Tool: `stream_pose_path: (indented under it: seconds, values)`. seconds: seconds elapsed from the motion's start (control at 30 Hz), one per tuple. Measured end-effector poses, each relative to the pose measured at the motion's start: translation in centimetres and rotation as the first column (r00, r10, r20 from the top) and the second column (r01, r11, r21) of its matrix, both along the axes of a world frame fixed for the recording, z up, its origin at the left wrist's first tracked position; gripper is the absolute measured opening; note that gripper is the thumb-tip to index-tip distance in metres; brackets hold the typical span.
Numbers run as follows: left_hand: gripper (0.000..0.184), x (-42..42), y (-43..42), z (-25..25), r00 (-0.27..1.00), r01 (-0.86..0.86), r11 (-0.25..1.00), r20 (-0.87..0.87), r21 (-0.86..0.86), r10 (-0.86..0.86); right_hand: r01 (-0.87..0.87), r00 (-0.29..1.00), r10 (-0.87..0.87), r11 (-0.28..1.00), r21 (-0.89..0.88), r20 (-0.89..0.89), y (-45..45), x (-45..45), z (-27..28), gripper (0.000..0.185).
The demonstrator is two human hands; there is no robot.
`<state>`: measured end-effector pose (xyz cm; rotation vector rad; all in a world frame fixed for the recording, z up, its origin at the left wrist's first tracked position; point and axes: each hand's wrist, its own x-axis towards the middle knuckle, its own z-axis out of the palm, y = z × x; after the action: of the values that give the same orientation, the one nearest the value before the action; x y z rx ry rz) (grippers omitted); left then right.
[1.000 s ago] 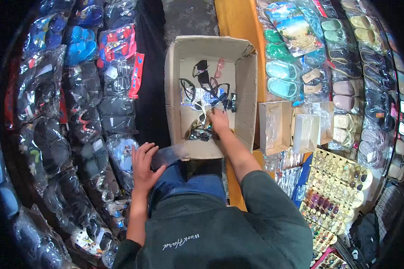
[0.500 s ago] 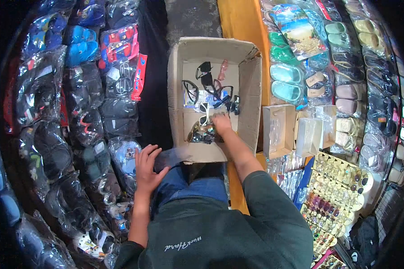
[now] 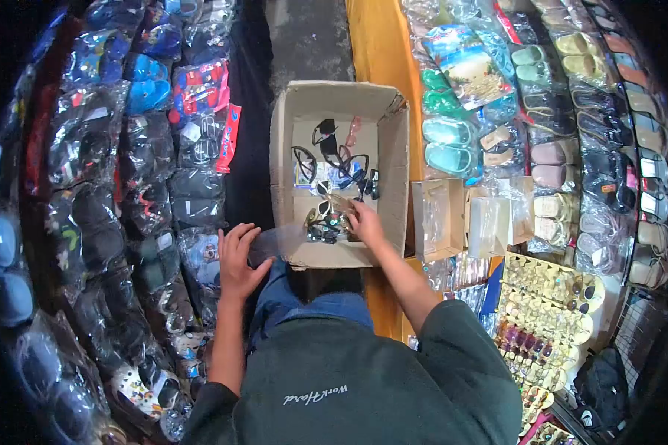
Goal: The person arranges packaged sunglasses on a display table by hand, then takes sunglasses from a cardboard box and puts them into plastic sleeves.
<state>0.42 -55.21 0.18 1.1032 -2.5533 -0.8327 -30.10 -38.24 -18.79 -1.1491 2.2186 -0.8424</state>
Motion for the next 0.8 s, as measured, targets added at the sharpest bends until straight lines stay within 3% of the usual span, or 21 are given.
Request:
stream_pose_path:
  seconds: [0.03,0.1,0.17,0.23,0.4,0.5,0.8]
  values:
    - [0.07,-0.4,0.1,0.4,1.0,-0.005,1.0,-0.011,-0.012,0.004,-0.005,1.0,0.004,1.0,-0.012,-0.011,0.4,-0.1,0.9,0.04]
    - [0.072,-1.1,0.2,1.3,0.999,0.008,0.999,-0.038,-0.039,-0.01,0.139,0.973,-0.14,0.99,0.017,0.186,1.1,-0.4,3.7,0.038]
    - [0.073,-1.7,0.6,2.0,0.997,0.007,0.999,-0.072,-0.045,-0.01,0.185,0.967,-0.164,0.978,-0.094,0.192,1.5,-0.4,7.8,0.034]
    - [0.074,-2.5,1.0,2.7,0.994,0.008,0.999,-0.113,-0.054,-0.014,0.402,0.811,-0.313,0.912,-0.081,0.495,1.9,-0.9,11.2,0.027]
    - [0.076,-4.7,2.0,4.9,0.973,0.039,0.996,-0.223,-0.074,-0.055,0.551,0.658,-0.262,0.807,-0.213,0.706,3.8,-2.2,22.3,0.025]
    - [0.078,-6.2,2.8,6.3,0.958,0.064,0.991,-0.27,-0.115,-0.093,0.577,0.64,-0.167,0.749,-0.326,0.75,5.2,-3.2,24.7,0.025]
    - [0.08,-10.1,6.1,10.0,0.925,0.148,0.977,-0.326,-0.156,-0.193,0.601,0.661,-0.103,0.666,-0.442,0.743,9.1,-4.8,28.8,0.025]
